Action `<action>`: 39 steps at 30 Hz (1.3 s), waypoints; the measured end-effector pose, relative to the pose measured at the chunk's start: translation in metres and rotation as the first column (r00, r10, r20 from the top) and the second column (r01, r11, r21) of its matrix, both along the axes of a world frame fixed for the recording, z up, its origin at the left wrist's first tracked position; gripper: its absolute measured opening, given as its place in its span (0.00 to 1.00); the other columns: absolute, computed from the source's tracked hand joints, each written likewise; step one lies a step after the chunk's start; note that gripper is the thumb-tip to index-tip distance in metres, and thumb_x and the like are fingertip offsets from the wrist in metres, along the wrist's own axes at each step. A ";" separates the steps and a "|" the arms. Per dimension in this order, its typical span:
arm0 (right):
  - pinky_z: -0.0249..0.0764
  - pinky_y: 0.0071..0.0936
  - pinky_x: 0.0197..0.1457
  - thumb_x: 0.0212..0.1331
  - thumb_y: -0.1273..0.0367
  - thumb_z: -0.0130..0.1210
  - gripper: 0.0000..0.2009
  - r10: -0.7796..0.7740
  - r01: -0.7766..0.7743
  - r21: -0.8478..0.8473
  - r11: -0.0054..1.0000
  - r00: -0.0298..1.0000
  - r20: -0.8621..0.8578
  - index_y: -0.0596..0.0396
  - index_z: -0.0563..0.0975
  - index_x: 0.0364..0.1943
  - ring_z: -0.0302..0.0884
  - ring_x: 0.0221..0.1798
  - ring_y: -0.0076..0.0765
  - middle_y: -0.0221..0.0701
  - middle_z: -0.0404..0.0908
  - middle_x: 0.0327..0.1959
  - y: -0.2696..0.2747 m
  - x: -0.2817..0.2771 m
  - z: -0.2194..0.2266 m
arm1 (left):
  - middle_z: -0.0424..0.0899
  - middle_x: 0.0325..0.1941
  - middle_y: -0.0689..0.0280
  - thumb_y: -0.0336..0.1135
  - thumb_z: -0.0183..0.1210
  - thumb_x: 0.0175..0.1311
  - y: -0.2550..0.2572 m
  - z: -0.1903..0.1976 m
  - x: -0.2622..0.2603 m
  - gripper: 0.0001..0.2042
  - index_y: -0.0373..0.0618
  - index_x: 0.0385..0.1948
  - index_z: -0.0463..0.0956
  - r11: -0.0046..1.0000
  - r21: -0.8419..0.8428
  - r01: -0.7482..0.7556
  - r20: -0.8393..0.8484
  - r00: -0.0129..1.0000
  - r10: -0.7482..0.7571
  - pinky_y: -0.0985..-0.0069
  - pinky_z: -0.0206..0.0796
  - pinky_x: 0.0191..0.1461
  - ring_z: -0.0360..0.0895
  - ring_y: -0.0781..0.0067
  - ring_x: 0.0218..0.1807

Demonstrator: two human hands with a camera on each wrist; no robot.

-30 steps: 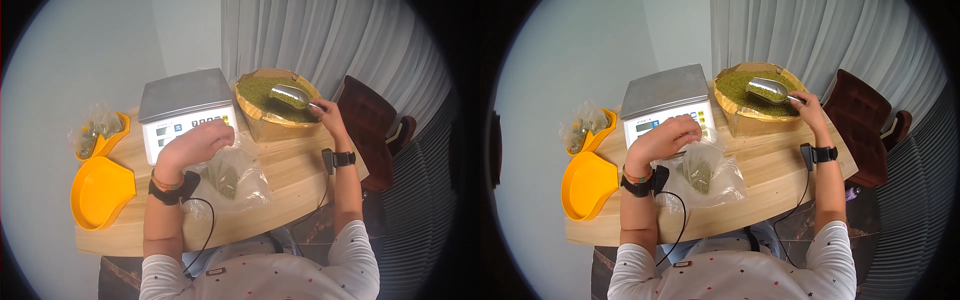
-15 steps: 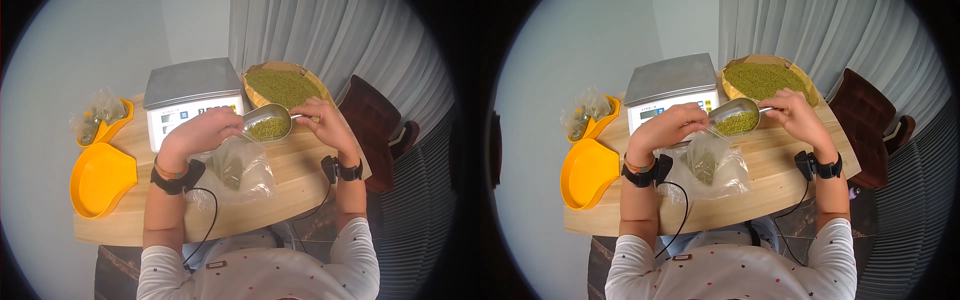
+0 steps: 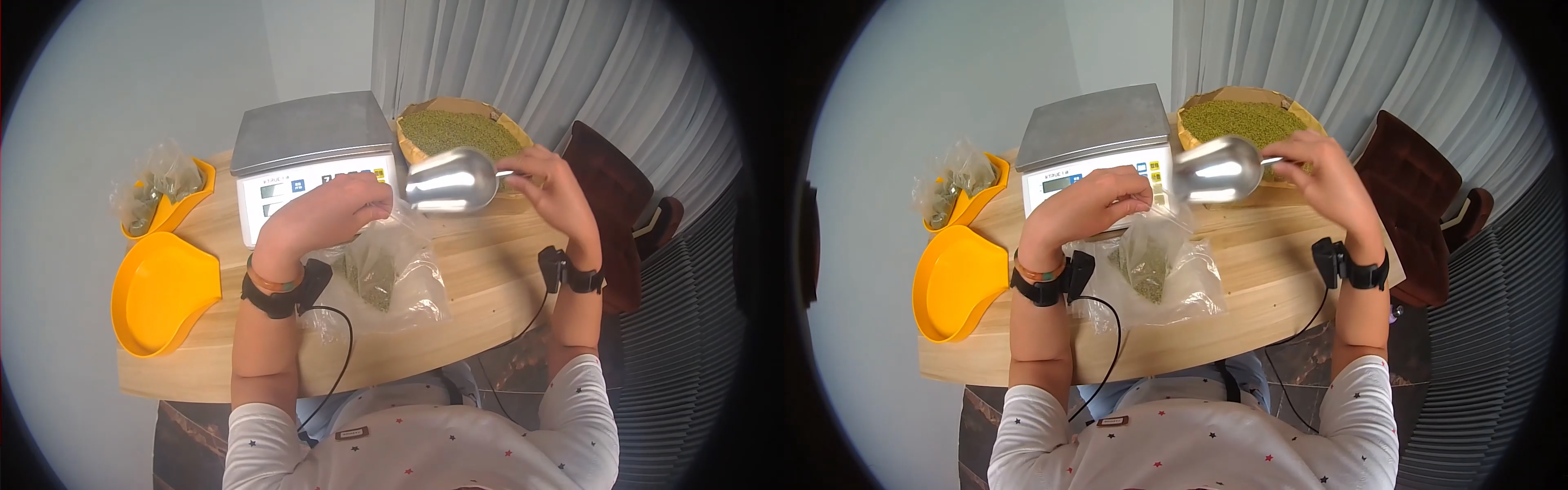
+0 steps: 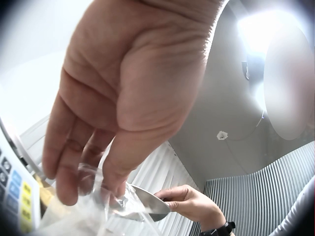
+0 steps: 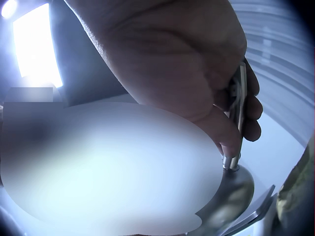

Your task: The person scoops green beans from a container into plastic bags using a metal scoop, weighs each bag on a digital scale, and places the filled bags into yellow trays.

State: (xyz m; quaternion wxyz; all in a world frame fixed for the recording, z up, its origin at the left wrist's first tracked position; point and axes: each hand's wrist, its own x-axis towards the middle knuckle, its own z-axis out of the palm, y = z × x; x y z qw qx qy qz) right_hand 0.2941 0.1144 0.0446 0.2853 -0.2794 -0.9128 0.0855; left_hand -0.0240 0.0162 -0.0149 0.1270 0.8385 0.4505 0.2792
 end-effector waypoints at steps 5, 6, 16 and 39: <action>0.71 0.40 0.47 0.57 0.76 0.60 0.12 -0.270 0.273 0.047 0.961 0.961 -0.066 0.55 0.84 0.46 0.76 0.41 0.48 0.40 0.80 0.33 0.057 0.022 -0.013 | 0.81 0.40 0.58 0.33 0.51 0.71 0.000 0.002 0.001 0.07 0.43 0.39 0.78 0.998 -0.049 -0.030 -0.032 0.999 0.028 0.61 0.69 0.52 0.77 0.51 0.47; 0.70 0.41 0.48 0.58 0.77 0.59 0.12 -0.359 0.365 0.093 0.926 0.930 -0.074 0.54 0.84 0.46 0.76 0.43 0.49 0.41 0.80 0.34 0.069 0.024 -0.020 | 0.81 0.40 0.58 0.33 0.51 0.71 -0.001 0.003 0.002 0.07 0.43 0.39 0.78 0.997 -0.064 -0.037 -0.041 0.999 0.034 0.61 0.69 0.52 0.77 0.51 0.47; 0.67 0.46 0.53 0.55 0.78 0.59 0.14 -0.422 0.394 0.260 0.882 0.904 0.063 0.48 0.87 0.44 0.75 0.50 0.49 0.39 0.80 0.37 0.127 -0.005 -0.101 | 0.81 0.40 0.59 0.33 0.51 0.71 0.000 0.002 0.001 0.07 0.43 0.38 0.79 0.998 -0.052 -0.028 -0.055 0.998 0.025 0.62 0.69 0.50 0.77 0.52 0.46; 0.71 0.24 0.52 0.64 0.79 0.57 0.11 -0.348 0.196 -0.440 0.877 0.889 -0.298 0.62 0.82 0.49 0.77 0.44 0.26 0.31 0.85 0.41 0.140 0.038 -0.116 | 0.80 0.40 0.58 0.34 0.52 0.71 0.001 0.001 -0.002 0.08 0.42 0.39 0.78 0.998 -0.043 -0.045 -0.065 0.997 0.042 0.61 0.68 0.52 0.76 0.51 0.47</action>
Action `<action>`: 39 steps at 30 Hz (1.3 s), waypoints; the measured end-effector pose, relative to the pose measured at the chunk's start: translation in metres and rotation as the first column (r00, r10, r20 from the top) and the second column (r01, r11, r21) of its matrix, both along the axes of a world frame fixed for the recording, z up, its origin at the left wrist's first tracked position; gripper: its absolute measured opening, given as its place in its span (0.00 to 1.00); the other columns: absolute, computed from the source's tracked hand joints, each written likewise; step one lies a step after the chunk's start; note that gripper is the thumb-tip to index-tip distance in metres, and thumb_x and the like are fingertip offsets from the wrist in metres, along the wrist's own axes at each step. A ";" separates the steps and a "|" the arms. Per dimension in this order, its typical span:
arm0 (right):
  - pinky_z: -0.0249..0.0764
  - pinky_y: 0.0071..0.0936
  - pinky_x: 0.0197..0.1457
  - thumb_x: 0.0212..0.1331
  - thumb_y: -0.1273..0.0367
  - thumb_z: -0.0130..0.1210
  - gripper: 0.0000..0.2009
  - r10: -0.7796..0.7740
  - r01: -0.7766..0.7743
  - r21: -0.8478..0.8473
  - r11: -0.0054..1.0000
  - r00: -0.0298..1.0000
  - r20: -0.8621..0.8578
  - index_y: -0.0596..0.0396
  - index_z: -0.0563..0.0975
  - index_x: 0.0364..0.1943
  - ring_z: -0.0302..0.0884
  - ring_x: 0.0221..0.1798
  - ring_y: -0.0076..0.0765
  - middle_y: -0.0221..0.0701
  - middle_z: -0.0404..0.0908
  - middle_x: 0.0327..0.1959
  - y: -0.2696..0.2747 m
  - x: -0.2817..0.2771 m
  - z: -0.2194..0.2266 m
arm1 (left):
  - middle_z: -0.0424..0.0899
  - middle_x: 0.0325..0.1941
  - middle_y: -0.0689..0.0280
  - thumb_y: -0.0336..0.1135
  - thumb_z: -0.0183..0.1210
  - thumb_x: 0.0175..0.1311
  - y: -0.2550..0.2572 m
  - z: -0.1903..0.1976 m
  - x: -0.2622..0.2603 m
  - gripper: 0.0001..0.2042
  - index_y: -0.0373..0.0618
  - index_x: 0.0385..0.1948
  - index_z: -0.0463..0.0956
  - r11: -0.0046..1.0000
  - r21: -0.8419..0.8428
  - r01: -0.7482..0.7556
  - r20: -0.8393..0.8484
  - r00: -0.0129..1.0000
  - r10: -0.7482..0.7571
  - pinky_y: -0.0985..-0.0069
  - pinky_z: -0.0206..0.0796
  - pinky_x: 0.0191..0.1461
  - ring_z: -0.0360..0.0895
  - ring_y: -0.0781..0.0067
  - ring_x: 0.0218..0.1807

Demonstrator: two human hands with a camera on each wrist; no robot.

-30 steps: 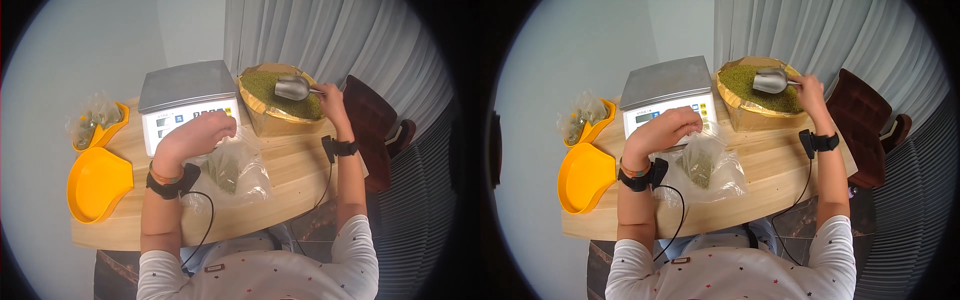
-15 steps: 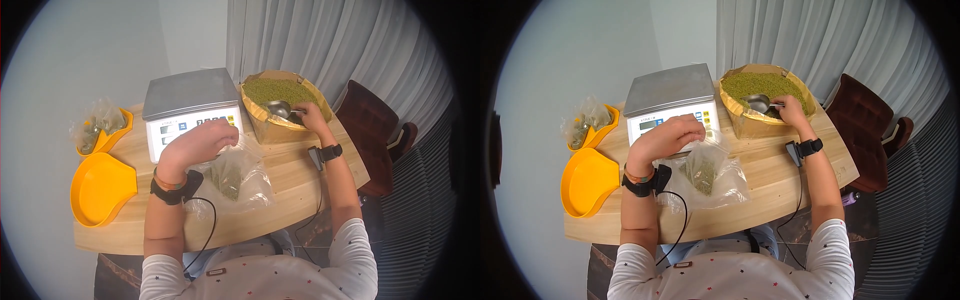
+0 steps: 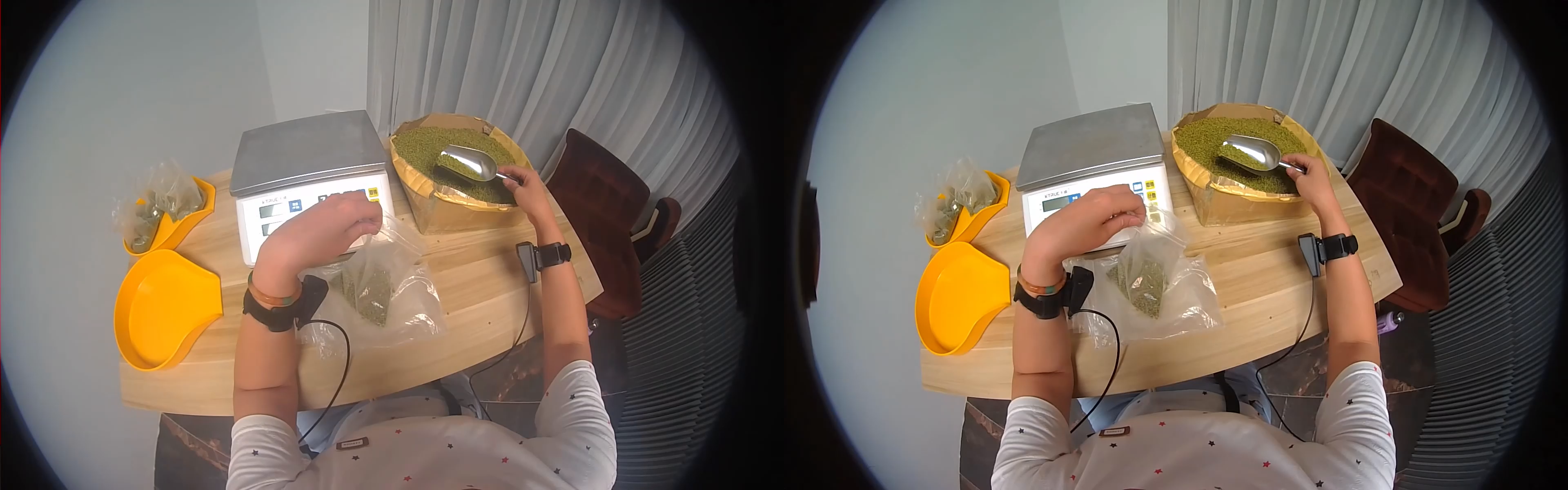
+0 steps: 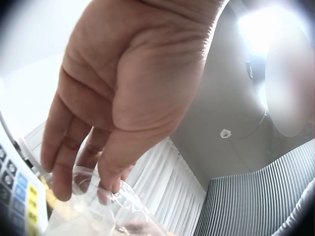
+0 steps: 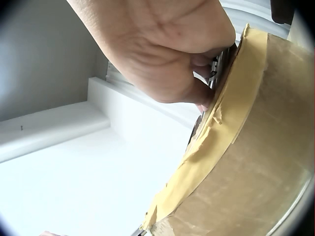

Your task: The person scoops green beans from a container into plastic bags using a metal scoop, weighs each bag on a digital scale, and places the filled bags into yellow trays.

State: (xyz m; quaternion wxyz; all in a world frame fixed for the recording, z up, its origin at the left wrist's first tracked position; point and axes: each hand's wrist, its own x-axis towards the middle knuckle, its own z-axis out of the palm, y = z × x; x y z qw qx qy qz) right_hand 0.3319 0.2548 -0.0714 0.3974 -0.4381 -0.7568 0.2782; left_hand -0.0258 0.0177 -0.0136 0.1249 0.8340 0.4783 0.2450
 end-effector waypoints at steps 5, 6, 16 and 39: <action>0.71 0.24 0.52 0.63 0.79 0.57 0.12 0.009 -0.009 -0.006 1.000 1.000 0.007 0.62 0.82 0.50 0.76 0.44 0.24 0.30 0.85 0.42 -0.020 0.005 0.019 | 0.80 0.39 0.58 0.35 0.52 0.71 -0.001 0.002 0.001 0.08 0.41 0.38 0.78 1.000 -0.002 -0.013 0.020 1.000 0.013 0.61 0.69 0.50 0.76 0.51 0.46; 0.71 0.24 0.52 0.63 0.80 0.57 0.12 0.015 -0.015 -0.022 1.000 1.000 0.002 0.62 0.82 0.50 0.76 0.44 0.23 0.29 0.85 0.42 -0.028 0.004 0.027 | 0.80 0.39 0.58 0.35 0.53 0.71 -0.001 0.001 0.001 0.08 0.41 0.38 0.78 1.000 -0.013 -0.022 0.021 1.000 0.022 0.61 0.69 0.50 0.76 0.51 0.46; 0.70 0.27 0.55 0.62 0.77 0.58 0.13 0.356 -0.346 -0.102 0.933 0.928 0.105 0.60 0.82 0.50 0.76 0.49 0.26 0.29 0.85 0.45 -0.105 -0.027 0.075 | 0.81 0.39 0.57 0.35 0.54 0.70 0.000 0.002 0.001 0.08 0.42 0.38 0.79 1.000 0.008 0.006 0.027 1.000 -0.006 0.61 0.69 0.49 0.77 0.51 0.44; 0.65 0.37 0.52 0.56 0.78 0.58 0.12 0.119 -0.437 0.469 0.767 0.816 0.566 0.56 0.83 0.45 0.72 0.44 0.42 0.35 0.77 0.34 -0.182 -0.067 0.108 | 0.82 0.37 0.57 0.34 0.55 0.69 -0.005 0.006 0.000 0.07 0.42 0.40 0.79 1.000 -0.017 0.005 0.041 0.999 -0.004 0.62 0.70 0.50 0.77 0.49 0.44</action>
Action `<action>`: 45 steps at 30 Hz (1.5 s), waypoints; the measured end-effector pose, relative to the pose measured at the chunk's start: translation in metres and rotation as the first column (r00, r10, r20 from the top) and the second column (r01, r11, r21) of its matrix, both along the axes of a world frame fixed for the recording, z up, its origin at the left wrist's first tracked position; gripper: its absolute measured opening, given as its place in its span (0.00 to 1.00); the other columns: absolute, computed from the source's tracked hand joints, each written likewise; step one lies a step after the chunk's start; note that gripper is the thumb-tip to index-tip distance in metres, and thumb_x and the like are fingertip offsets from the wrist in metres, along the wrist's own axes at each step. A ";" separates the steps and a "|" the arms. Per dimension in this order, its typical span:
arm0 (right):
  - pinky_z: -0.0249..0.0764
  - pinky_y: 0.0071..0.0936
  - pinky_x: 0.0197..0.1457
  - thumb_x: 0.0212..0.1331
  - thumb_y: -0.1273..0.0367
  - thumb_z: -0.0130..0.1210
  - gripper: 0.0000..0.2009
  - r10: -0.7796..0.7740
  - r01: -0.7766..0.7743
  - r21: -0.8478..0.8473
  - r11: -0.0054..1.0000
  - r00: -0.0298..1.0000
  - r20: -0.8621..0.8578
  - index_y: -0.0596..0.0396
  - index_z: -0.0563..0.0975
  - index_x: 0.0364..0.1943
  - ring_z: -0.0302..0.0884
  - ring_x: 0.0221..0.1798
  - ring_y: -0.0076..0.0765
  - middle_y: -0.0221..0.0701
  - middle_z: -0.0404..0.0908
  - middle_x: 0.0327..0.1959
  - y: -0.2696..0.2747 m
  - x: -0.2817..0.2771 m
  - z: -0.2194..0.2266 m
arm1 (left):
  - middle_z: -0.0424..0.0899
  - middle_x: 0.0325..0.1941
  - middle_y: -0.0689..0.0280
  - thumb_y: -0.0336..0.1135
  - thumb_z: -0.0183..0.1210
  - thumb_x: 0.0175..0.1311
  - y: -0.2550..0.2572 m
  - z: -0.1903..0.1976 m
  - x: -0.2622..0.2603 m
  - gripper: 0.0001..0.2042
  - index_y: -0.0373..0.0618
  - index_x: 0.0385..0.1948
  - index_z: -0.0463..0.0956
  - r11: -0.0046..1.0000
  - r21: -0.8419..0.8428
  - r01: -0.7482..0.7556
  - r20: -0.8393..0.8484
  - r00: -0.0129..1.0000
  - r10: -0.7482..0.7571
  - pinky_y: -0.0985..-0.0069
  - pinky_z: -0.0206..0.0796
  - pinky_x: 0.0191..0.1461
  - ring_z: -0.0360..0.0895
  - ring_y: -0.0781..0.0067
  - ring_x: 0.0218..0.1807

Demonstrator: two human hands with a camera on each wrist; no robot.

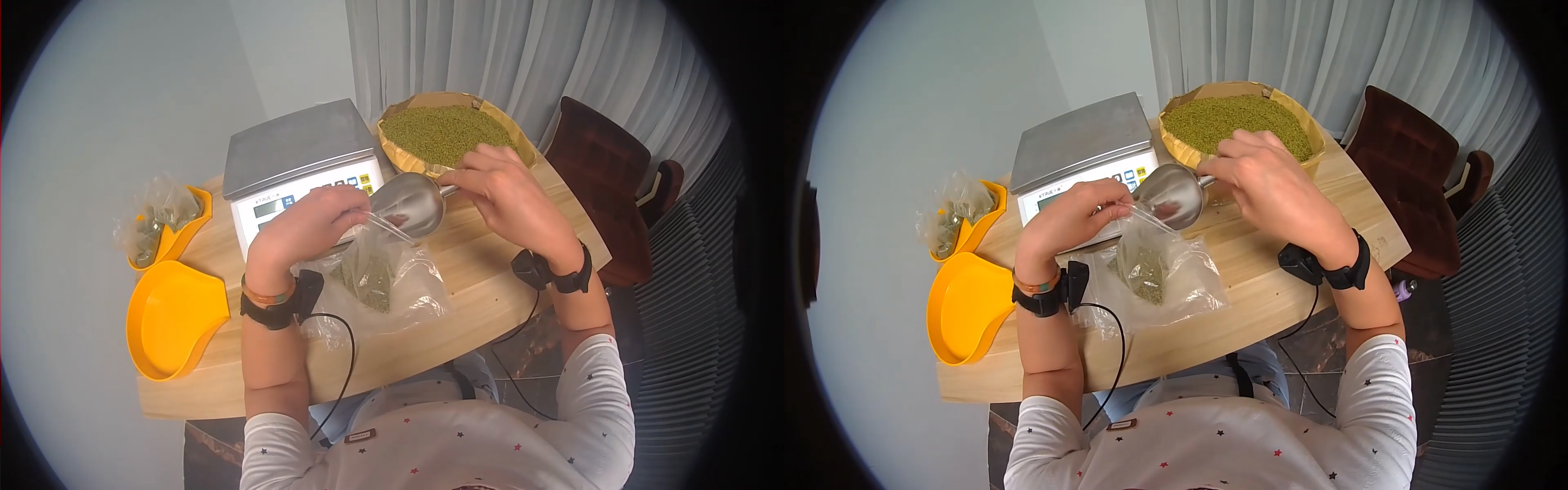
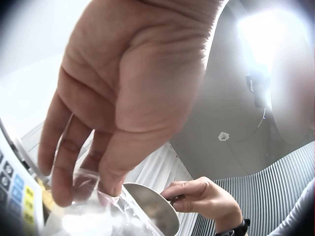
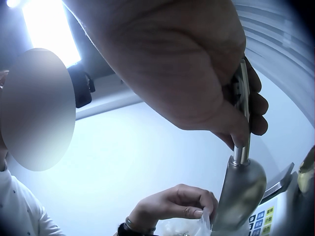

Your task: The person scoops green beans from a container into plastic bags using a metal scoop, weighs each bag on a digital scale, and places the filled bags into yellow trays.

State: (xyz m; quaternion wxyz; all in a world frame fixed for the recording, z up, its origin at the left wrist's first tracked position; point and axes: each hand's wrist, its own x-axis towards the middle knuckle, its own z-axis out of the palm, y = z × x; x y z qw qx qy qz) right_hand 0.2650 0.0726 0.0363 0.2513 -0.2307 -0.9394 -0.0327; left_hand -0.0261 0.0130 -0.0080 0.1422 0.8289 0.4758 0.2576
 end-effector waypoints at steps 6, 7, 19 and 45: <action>0.70 0.43 0.47 0.55 0.79 0.58 0.10 -0.115 0.118 0.004 0.993 0.979 -0.169 0.61 0.83 0.41 0.77 0.42 0.51 0.41 0.80 0.35 0.026 0.029 0.013 | 0.81 0.33 0.56 0.32 0.54 0.70 0.001 0.000 -0.003 0.06 0.39 0.40 0.75 0.991 -0.133 0.010 0.014 1.000 -0.008 0.67 0.71 0.43 0.78 0.56 0.36; 0.72 0.43 0.45 0.56 0.78 0.58 0.09 -0.182 0.179 -0.034 0.983 0.967 -0.176 0.62 0.82 0.41 0.77 0.40 0.54 0.42 0.80 0.36 0.031 0.036 0.017 | 0.80 0.32 0.58 0.30 0.56 0.70 0.003 -0.003 -0.003 0.06 0.38 0.41 0.74 0.988 -0.153 0.013 0.032 0.999 -0.008 0.72 0.72 0.39 0.79 0.64 0.32; 0.67 0.37 0.48 0.53 0.78 0.54 0.10 -0.452 0.480 0.228 0.847 0.877 -0.167 0.59 0.84 0.38 0.75 0.45 0.44 0.37 0.78 0.34 0.104 0.100 -0.019 | 0.78 0.26 0.68 0.29 0.58 0.70 -0.007 0.032 0.011 0.05 0.37 0.36 0.77 0.960 0.170 -0.222 0.271 0.947 0.171 0.81 0.64 0.32 0.70 0.81 0.28; 0.69 0.38 0.56 0.56 0.70 0.63 0.13 0.088 -0.092 -0.066 0.994 0.995 -0.055 0.56 0.83 0.46 0.74 0.48 0.44 0.35 0.80 0.40 0.030 0.036 0.022 | 0.86 0.39 0.50 0.38 0.57 0.66 0.107 0.070 -0.110 0.10 0.43 0.39 0.83 0.431 0.479 -0.765 0.060 0.518 0.853 0.53 0.75 0.45 0.83 0.43 0.43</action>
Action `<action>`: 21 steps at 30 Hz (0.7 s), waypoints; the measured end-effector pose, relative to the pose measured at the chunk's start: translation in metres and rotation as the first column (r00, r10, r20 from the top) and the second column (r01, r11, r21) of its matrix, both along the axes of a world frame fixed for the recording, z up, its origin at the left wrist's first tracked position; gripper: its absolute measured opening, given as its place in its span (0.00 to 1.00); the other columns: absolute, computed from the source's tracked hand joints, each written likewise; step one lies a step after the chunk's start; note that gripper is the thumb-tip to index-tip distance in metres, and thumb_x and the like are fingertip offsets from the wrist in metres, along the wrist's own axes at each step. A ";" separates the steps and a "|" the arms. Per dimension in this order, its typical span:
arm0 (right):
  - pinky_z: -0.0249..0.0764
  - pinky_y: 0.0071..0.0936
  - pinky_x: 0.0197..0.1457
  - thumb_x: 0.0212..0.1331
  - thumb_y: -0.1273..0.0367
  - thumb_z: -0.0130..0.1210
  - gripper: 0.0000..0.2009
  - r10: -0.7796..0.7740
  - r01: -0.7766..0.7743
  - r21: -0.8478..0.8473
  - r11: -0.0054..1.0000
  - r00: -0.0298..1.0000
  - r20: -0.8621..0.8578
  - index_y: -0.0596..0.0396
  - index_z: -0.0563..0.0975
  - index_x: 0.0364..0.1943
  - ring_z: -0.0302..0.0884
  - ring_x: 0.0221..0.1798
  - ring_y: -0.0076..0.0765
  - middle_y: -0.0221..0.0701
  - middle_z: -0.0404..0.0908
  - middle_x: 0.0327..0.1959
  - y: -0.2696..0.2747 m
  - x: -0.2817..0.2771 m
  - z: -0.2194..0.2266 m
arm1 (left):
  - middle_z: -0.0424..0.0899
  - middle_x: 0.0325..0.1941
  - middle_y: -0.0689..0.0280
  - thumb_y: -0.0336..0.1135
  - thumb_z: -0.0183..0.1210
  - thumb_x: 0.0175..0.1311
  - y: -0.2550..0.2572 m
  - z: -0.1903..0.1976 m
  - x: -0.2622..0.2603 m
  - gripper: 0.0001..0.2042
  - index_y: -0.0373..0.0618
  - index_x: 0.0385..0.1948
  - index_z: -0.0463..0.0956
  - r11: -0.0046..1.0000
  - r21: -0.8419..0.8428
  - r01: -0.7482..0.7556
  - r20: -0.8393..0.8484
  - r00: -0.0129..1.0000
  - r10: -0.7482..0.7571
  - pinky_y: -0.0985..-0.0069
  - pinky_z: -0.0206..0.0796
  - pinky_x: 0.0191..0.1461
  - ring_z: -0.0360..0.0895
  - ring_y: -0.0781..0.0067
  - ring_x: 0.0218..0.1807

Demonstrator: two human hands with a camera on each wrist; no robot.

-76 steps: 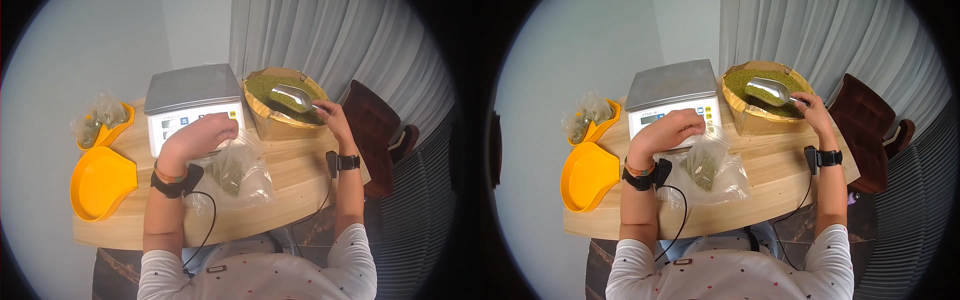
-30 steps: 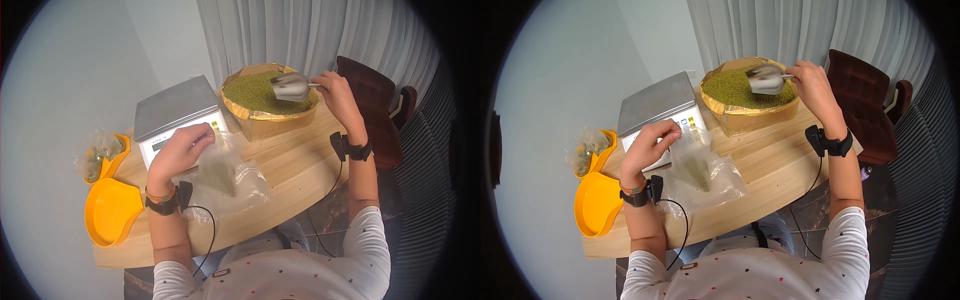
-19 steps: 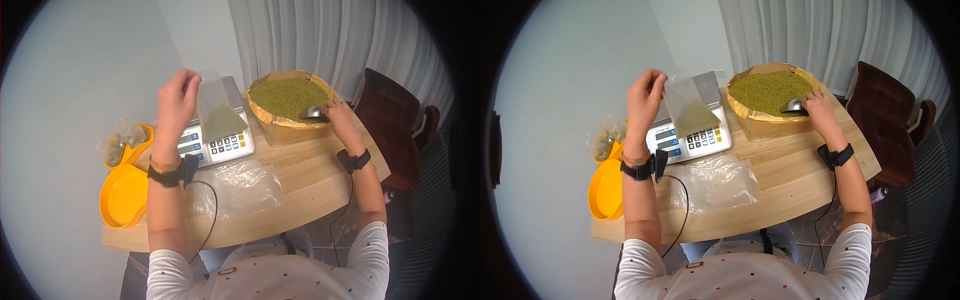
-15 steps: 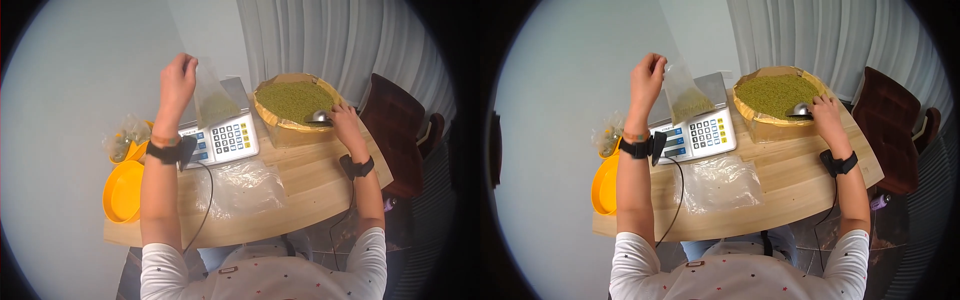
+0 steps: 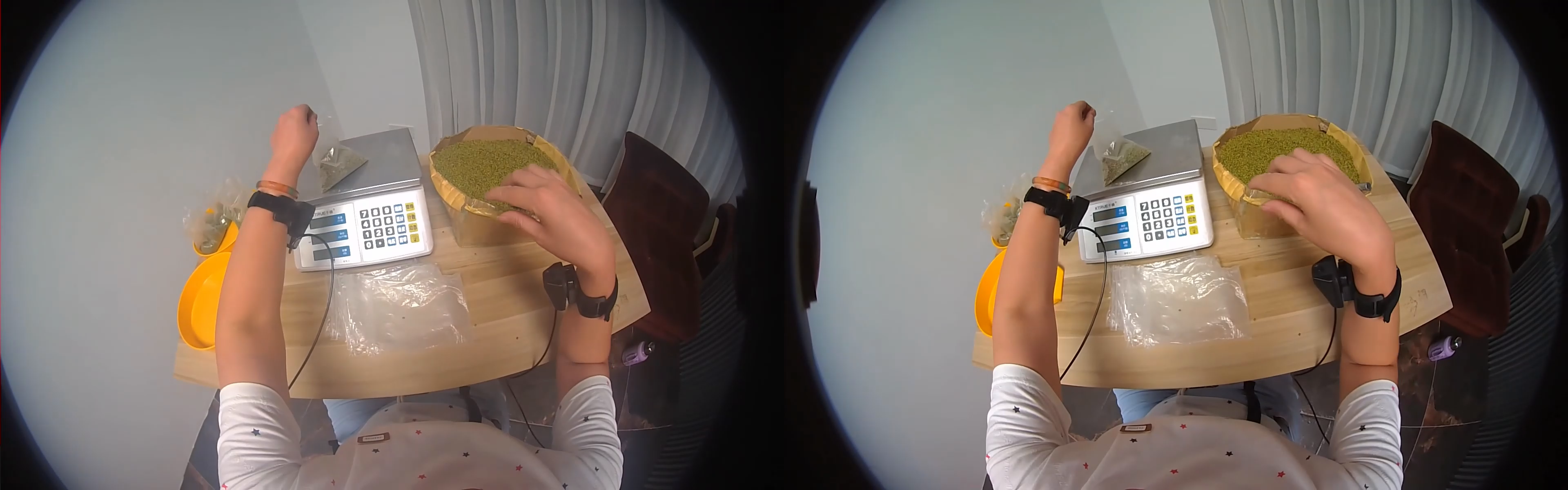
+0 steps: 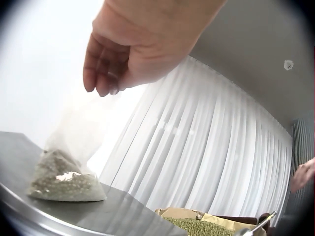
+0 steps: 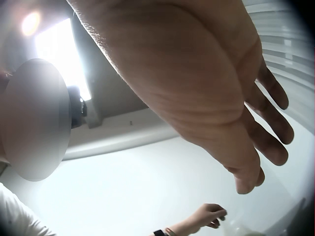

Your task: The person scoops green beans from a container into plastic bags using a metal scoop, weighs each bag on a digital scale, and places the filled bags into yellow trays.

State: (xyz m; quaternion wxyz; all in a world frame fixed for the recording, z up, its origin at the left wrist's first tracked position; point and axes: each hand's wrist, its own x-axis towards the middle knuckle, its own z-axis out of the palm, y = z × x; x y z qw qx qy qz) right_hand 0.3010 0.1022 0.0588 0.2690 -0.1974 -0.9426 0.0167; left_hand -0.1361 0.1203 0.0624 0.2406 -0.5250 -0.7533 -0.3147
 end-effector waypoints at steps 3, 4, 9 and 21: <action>0.71 0.39 0.51 0.57 0.69 0.63 0.15 0.094 -0.094 -0.044 0.995 0.996 0.002 0.57 0.82 0.48 0.76 0.45 0.47 0.37 0.80 0.38 -0.008 -0.007 0.006 | 0.84 0.43 0.51 0.36 0.57 0.66 -0.011 -0.005 0.003 0.10 0.44 0.43 0.82 0.998 0.061 0.013 -0.100 0.995 -0.007 0.54 0.75 0.46 0.82 0.44 0.44; 0.71 0.40 0.49 0.57 0.69 0.63 0.15 0.133 -0.135 -0.051 0.989 0.990 -0.043 0.57 0.81 0.49 0.76 0.44 0.49 0.39 0.80 0.37 -0.009 -0.009 0.006 | 0.82 0.46 0.51 0.34 0.57 0.65 -0.016 -0.008 0.005 0.10 0.44 0.44 0.81 0.987 0.154 0.041 -0.194 0.981 -0.010 0.55 0.75 0.46 0.82 0.44 0.45; 0.72 0.43 0.46 0.58 0.69 0.62 0.15 0.226 -0.242 -0.096 0.966 0.963 -0.148 0.57 0.81 0.50 0.77 0.40 0.51 0.41 0.80 0.34 -0.008 -0.020 -0.007 | 0.80 0.46 0.52 0.32 0.58 0.66 -0.058 -0.006 0.051 0.09 0.42 0.44 0.79 0.982 0.013 0.187 -0.132 0.974 -0.183 0.59 0.74 0.45 0.81 0.46 0.43; 0.74 0.39 0.46 0.61 0.66 0.62 0.16 0.265 -0.243 -0.289 0.926 0.963 0.040 0.56 0.81 0.52 0.80 0.41 0.50 0.41 0.83 0.39 0.022 -0.038 -0.037 | 0.86 0.38 0.50 0.52 0.59 0.66 -0.159 -0.098 0.138 0.20 0.41 0.37 0.83 0.380 -0.885 0.270 0.170 0.946 -0.277 0.56 0.74 0.47 0.83 0.46 0.43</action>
